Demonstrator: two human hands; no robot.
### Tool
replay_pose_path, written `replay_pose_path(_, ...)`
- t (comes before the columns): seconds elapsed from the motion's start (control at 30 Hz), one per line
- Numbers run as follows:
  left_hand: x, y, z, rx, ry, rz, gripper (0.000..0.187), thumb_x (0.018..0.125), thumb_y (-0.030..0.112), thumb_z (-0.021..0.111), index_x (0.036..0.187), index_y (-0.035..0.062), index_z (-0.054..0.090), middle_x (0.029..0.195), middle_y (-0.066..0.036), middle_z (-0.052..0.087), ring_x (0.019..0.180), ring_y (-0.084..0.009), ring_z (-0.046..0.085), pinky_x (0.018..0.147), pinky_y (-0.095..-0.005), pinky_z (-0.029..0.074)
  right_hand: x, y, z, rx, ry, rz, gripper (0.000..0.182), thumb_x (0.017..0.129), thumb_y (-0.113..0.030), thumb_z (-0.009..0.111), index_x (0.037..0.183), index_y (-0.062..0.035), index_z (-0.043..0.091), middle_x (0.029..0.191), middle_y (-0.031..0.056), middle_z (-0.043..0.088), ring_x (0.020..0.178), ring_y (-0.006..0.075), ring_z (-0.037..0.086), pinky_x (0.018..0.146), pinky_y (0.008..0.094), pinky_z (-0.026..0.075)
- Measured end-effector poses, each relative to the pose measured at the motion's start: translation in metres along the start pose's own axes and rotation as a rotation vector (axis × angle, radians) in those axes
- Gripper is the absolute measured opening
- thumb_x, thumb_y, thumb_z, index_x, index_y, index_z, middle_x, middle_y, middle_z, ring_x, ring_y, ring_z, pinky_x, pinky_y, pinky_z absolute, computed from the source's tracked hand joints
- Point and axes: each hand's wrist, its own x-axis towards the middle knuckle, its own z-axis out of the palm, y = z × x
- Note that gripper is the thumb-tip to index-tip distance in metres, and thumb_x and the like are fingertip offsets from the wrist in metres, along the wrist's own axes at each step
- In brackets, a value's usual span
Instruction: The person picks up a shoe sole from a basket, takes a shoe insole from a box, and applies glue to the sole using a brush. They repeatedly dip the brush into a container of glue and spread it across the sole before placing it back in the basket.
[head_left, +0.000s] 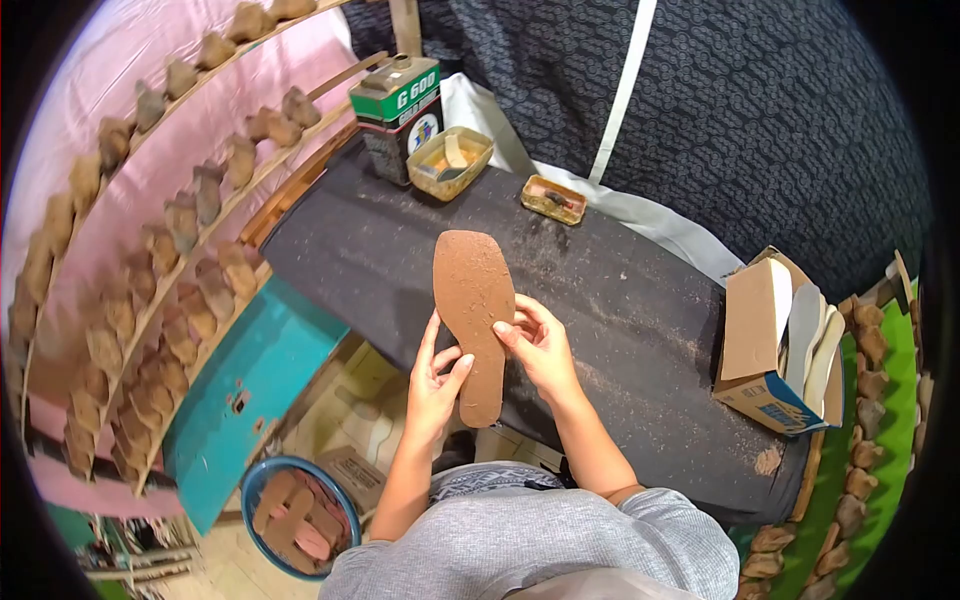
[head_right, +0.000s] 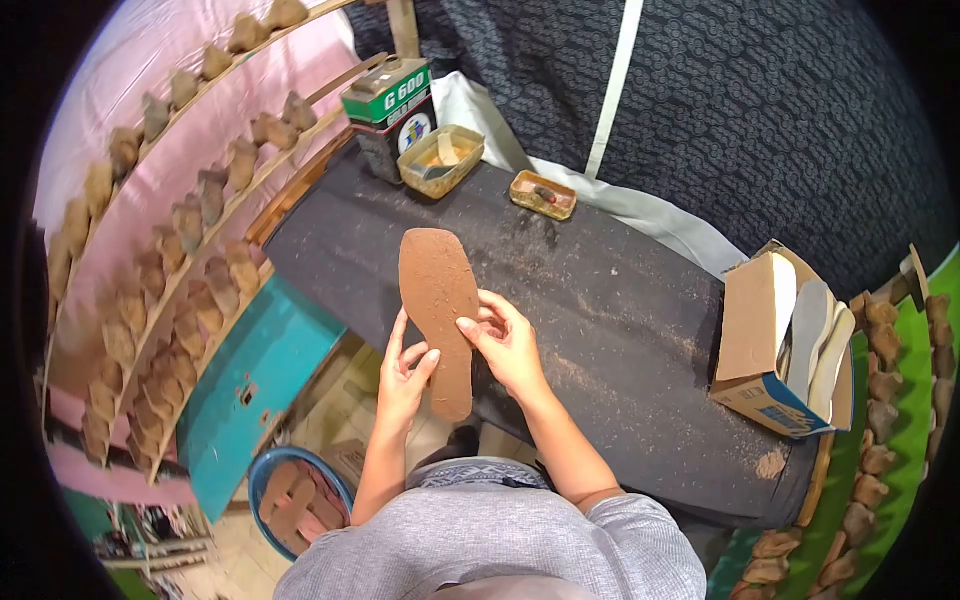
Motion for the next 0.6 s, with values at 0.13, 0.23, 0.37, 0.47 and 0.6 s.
replay_pose_path(0.13,-0.055,-0.010,0.001,0.020,0.116,-0.012,0.076,0.085,0.008,0.064,0.147,0.0117,0.021,0.105,-0.010,0.062,0.097,-0.0131,0.060,0.082,-0.0271,0.050,-0.041,0.004,0.003,0.010,-0.104,0.008,0.042,0.084,-0.007,0.067,0.123,-0.0015,0.053,0.098,0.0060,0.064,0.081,0.0079,0.060,0.076,0.0244,0.049)
replay_pose_path(0.23,-0.102,-0.016,-0.002,0.013,0.220,-0.010,0.075,0.086,0.009,0.065,0.147,0.0119,0.022,0.105,-0.010,0.062,0.098,-0.0132,0.059,0.084,-0.0285,0.050,-0.072,0.014,0.010,0.004,-0.200,0.057,0.042,0.084,-0.006,0.067,0.123,-0.0017,0.053,0.099,0.0066,0.065,0.080,0.0082,0.060,0.075,0.0250,0.049)
replay_pose_path(0.37,-0.159,-0.012,-0.014,0.018,0.364,-0.049,0.074,0.086,0.010,0.065,0.147,0.0124,0.023,0.105,-0.008,0.061,0.098,-0.0131,0.057,0.085,-0.0294,0.050,-0.105,0.024,0.034,0.035,-0.314,0.152,0.042,0.084,-0.008,0.067,0.123,-0.0019,0.053,0.097,0.0054,0.064,0.081,0.0094,0.060,0.070,0.0248,0.050)
replay_pose_path(0.47,-0.193,-0.009,-0.028,-0.007,0.468,-0.058,0.076,0.085,0.012,0.067,0.147,0.0170,0.023,0.104,-0.008,0.058,0.097,-0.0135,0.058,0.083,-0.0292,0.051,-0.123,0.032,0.057,0.050,-0.416,0.224,0.042,0.084,-0.007,0.066,0.123,-0.0014,0.053,0.100,0.0072,0.065,0.082,0.0090,0.060,0.072,0.0250,0.050)
replay_pose_path(0.6,-0.231,-0.010,-0.050,-0.037,0.584,-0.034,0.076,0.086,0.013,0.067,0.147,0.0196,0.023,0.103,-0.008,0.058,0.096,-0.0131,0.058,0.078,-0.0288,0.052,-0.144,0.043,0.091,0.003,-0.559,0.262,0.042,0.086,-0.011,0.065,0.125,-0.0018,0.052,0.100,0.0045,0.064,0.085,0.0103,0.059,0.072,0.0261,0.050)
